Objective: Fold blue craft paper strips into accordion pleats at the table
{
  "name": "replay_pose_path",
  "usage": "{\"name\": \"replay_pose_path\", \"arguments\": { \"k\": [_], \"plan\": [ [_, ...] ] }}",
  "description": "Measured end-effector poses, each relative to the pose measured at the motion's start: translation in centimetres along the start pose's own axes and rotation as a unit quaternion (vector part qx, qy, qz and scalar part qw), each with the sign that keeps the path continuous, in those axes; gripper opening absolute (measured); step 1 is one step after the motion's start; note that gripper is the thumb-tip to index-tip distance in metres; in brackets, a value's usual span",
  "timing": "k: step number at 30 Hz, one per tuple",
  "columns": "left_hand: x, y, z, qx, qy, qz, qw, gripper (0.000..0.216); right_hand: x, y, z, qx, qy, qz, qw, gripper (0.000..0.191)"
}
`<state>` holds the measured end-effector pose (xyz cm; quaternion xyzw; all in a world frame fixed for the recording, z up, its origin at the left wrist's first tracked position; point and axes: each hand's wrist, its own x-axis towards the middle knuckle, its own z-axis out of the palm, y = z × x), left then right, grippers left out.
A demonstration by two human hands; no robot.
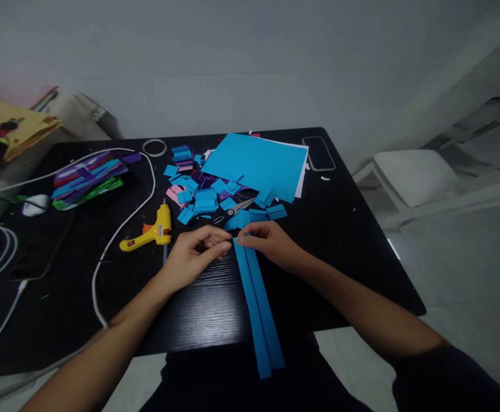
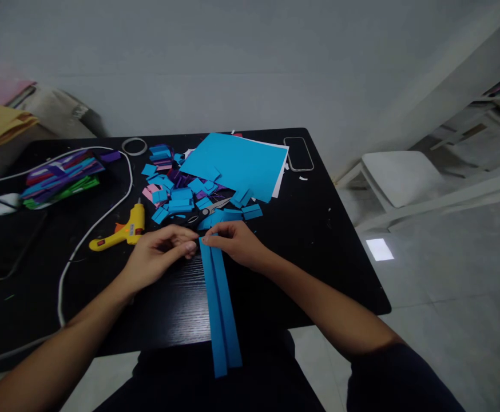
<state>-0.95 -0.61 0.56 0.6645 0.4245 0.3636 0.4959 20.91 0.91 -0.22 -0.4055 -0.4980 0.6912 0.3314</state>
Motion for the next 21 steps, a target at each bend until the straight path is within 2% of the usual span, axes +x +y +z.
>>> {"name": "replay_pose_path", "arguments": {
  "k": [3, 7, 15, 21],
  "plan": [
    [0.12, -0.16, -0.09, 0.044, 0.049, 0.075, 0.995, 0.019, 0.00, -0.06, -0.08, 0.007, -0.017, 0.007, 1.000, 0.018],
    [0.12, -0.13, 0.10, 0.066, 0.050, 0.130, 0.988, 0.008, 0.00, 0.20, -0.16, -0.001, -0.036, -0.002, 0.999, 0.019],
    [0.08, -0.02, 0.09, 0.042, 0.028, 0.111, 0.993, 0.005, 0.03, 0.33, -0.15, -0.012, -0.062, -0.027, 0.998, 0.021],
    [0.11, 0.04, -0.08, 0.026, 0.024, 0.089, 0.995, 0.012, -0.05, 0.23, -0.19, -0.020, -0.061, -0.027, 0.998, 0.023]
  ]
}}
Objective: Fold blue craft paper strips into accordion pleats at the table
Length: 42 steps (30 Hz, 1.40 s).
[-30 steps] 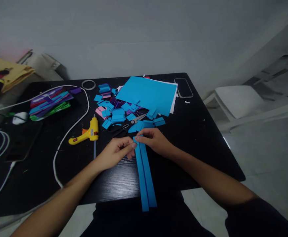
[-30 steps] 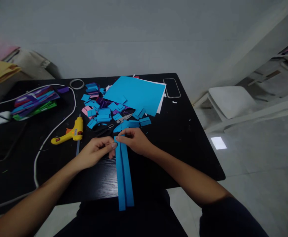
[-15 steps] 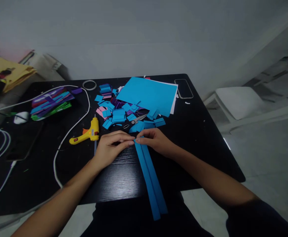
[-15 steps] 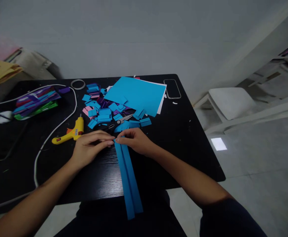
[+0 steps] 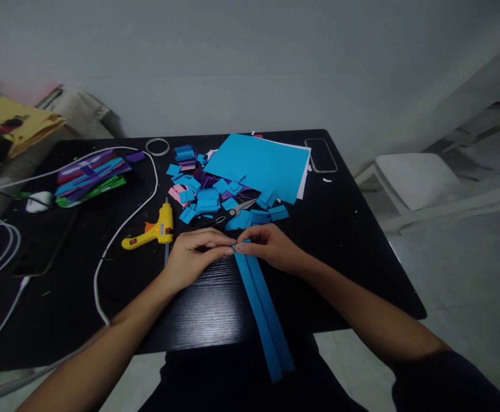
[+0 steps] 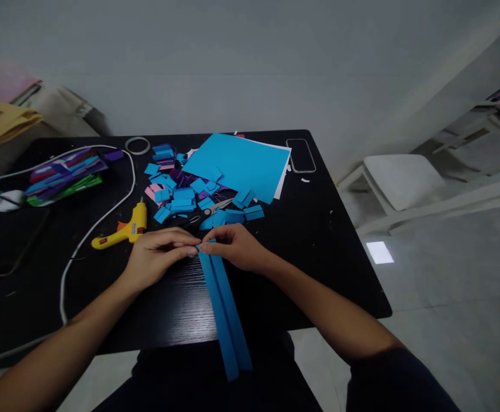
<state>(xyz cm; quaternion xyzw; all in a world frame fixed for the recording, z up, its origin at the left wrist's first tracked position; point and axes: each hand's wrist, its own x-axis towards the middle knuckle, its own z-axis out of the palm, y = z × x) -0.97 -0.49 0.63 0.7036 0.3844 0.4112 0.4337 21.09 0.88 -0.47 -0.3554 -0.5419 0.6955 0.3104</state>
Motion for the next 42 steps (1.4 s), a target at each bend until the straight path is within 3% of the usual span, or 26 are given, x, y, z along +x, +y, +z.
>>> {"name": "replay_pose_path", "arguments": {
  "k": [18, 42],
  "plan": [
    [0.0, -0.3, -0.3, -0.005, -0.020, -0.022, 1.000, 0.009, 0.1, 0.7, 0.1, -0.019, 0.007, -0.003, 1.000, 0.029],
    [0.2, -0.4, -0.1, -0.020, -0.016, -0.034, 0.999, 0.011, 0.2, 0.9, 0.4, 0.007, 0.033, 0.010, 0.999, 0.023]
  ]
}}
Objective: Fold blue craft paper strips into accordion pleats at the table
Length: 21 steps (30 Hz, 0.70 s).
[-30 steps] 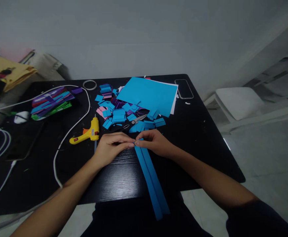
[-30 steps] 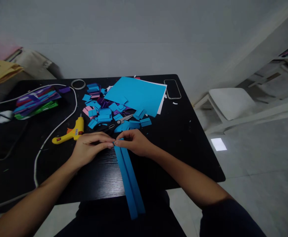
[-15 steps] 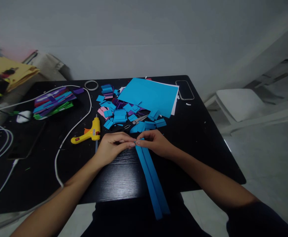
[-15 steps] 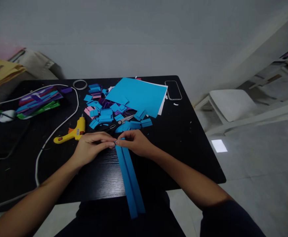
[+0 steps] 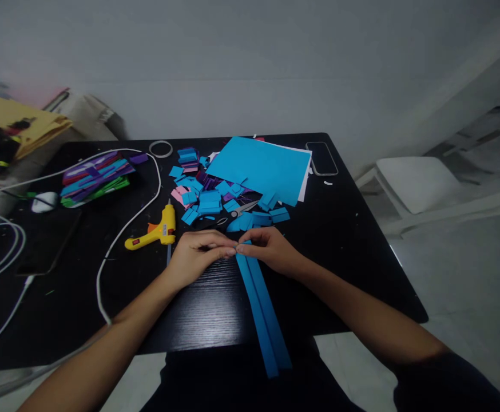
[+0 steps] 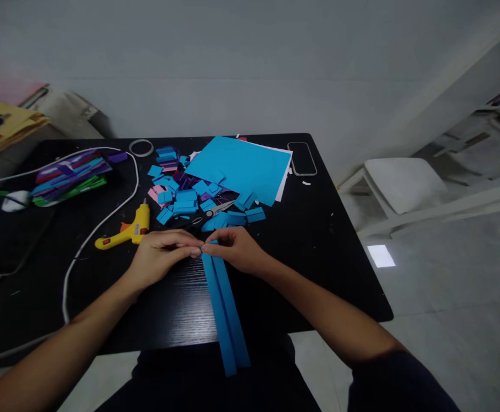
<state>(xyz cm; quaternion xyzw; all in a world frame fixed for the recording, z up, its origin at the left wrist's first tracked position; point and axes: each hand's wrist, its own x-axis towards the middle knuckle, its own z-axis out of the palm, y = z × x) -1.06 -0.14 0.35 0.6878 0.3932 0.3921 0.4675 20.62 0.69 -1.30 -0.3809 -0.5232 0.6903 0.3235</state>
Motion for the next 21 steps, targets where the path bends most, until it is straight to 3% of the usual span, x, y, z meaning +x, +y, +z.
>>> {"name": "replay_pose_path", "arguments": {
  "k": [4, 10, 15, 21],
  "plan": [
    [0.03, 0.10, -0.08, 0.016, -0.001, 0.005, 1.000, 0.013, 0.00, -0.18, -0.02, -0.002, 0.007, -0.005, 1.000, 0.022],
    [0.11, 0.10, 0.22, -0.049, 0.016, -0.064, 0.997, 0.028, 0.08, -0.31, -0.20, -0.002, 0.021, -0.011, 1.000, 0.021],
    [-0.12, -0.35, 0.82, -0.020, -0.041, -0.095, 0.994, 0.028, 0.13, -0.14, -0.09, -0.017, 0.014, -0.008, 1.000, 0.022],
    [-0.24, -0.52, 0.81, 0.051, -0.052, -0.053, 0.996, 0.027, -0.07, -0.29, 0.14, -0.008, 0.007, 0.011, 1.000, 0.028]
  ]
}}
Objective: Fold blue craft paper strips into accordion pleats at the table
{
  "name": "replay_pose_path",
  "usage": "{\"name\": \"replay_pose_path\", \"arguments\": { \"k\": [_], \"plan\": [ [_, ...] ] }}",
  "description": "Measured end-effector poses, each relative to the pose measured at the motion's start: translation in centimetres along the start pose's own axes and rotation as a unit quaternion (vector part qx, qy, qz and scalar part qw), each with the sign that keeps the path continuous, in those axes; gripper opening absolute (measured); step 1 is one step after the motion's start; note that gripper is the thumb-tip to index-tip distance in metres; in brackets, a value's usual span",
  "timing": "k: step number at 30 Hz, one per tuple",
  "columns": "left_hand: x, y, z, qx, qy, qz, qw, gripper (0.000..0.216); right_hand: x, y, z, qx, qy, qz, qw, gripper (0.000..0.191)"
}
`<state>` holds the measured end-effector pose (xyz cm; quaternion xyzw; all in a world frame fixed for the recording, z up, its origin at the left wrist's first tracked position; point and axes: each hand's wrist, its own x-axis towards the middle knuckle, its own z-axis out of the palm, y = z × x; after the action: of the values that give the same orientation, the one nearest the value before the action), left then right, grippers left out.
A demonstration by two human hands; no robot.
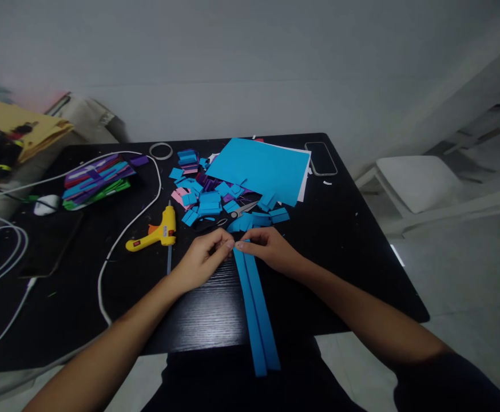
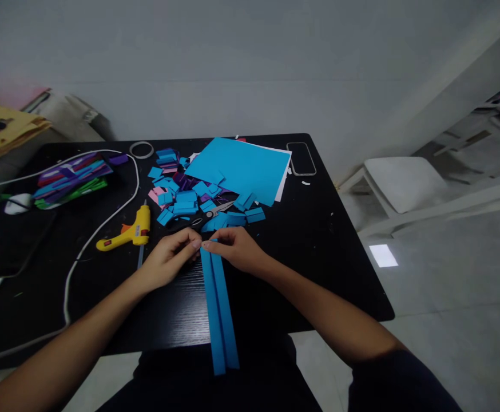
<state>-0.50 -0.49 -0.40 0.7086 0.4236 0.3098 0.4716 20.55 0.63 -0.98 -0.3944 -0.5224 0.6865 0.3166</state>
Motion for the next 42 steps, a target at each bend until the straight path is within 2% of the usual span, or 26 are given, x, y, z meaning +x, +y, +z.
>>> {"name": "replay_pose_path", "arguments": {
  "k": [8, 11, 14, 18, 26, 33, 35, 40, 42],
  "plan": [
    [0.1, 0.3, 0.1, 0.038, 0.042, 0.011, 0.998, 0.027, -0.1, 0.0, 0.4, -0.029, 0.032, -0.037, 0.998, 0.029],
    [0.1, 0.4, 0.2, 0.033, 0.055, 0.012, 0.998, 0.026, -0.3, 0.0, 0.6, 0.006, 0.018, 0.002, 1.000, 0.034],
    [0.1, 0.4, 0.2, 0.021, 0.066, 0.006, 0.998, 0.026, -0.4, 0.0, 0.8, 0.093, -0.026, 0.063, 0.993, 0.040],
    [0.1, 0.2, 0.1, 0.023, 0.085, 0.000, 0.996, 0.026, -0.4, 0.2, 1.1, 0.140, -0.040, 0.088, 0.985, 0.043],
    [0.2, 0.2, 0.1, 0.001, 0.083, -0.029, 0.996, 0.027, -0.3, 0.3, 1.0, 0.119, -0.022, 0.087, 0.989, 0.044],
    [0.3, 0.3, 0.6, -0.058, 0.053, -0.057, 0.995, 0.028, -0.3, 0.1, 1.2, 0.113, -0.038, 0.109, 0.987, 0.048],
    [0.4, 0.3, 0.4, -0.067, 0.074, -0.057, 0.993, 0.028, -0.4, 0.0, 1.2, 0.114, -0.041, 0.117, 0.986, 0.047],
    [0.8, 0.1, -1.3, -0.094, 0.207, -0.070, 0.971, 0.026, -0.5, -0.3, 1.0, 0.106, -0.059, 0.123, 0.985, 0.043],
    [0.9, 0.1, -1.7, -0.119, 0.224, -0.073, 0.965, 0.026, -0.4, -0.3, 0.8, 0.100, -0.064, 0.122, 0.985, 0.043]
  ]
}}
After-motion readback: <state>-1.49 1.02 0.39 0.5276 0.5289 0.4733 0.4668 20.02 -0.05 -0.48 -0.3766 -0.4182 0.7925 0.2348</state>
